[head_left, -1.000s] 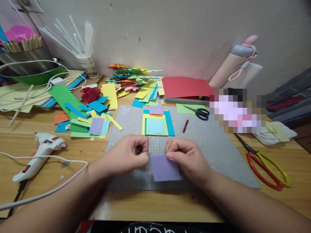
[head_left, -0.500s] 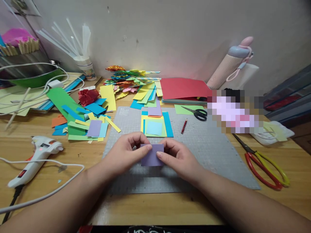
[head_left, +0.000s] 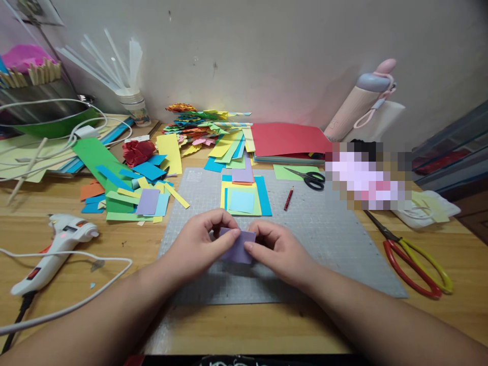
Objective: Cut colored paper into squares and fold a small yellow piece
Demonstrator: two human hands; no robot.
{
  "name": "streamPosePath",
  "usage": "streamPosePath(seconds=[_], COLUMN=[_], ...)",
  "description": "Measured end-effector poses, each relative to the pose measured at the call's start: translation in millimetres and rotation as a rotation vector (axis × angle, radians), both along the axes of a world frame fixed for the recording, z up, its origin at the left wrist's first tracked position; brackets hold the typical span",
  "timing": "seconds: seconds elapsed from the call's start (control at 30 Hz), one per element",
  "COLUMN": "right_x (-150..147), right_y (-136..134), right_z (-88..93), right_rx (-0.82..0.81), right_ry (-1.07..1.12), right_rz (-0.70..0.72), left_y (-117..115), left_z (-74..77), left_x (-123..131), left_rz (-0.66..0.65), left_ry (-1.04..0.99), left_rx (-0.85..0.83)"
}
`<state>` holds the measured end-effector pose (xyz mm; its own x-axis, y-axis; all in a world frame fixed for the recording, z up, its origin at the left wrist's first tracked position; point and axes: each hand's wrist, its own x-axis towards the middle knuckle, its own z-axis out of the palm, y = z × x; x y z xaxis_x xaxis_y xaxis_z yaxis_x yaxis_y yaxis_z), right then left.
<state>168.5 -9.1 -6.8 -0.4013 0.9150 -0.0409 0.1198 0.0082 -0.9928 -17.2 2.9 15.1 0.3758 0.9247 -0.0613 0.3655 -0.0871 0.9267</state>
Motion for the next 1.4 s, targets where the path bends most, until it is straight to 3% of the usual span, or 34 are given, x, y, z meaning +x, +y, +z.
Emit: streamPosePath(seconds=[0.3,0.57,0.7,0.83,1.03,1.17,1.27,1.4], right_x=[4,0,0,6,15,10,5,4], right_y=[-4,-6,-5,1,11,10,7,6], right_z=[2.5,1.3,3.1,8.9,10.0,3.6,1.5,3.5], right_rx=[0.293,0.506,0.584,0.516,0.269,0.063,-0.036,-0.095], right_ry=[-0.156,-0.309,-0.301,-0.265,-0.151,0.111,0.163,0.145], right_rz=[-0.100,-0.044,-0.050,-0.110,-0.300,-0.127,-0.037,-0.087], left_y=[0,-5,-8,-4,6,7,7,5], left_z=[1.2,-3.2,-2.3,7.0,15.1,6.2,1.3,-0.4], left_x=[1,2,3,-6,-15,-10,-5,-1], left_rz=[-0.029,-0.192,-0.178,-0.082,0.153,0.167,0.146,0.060], left_ry=[0.084,0.160,0.104,0.016,-0.143,-0.252,-0.293,-0.286], left_rx=[0.011,0.121,0.136,0.114,0.025,-0.134,-0.191,-0.235])
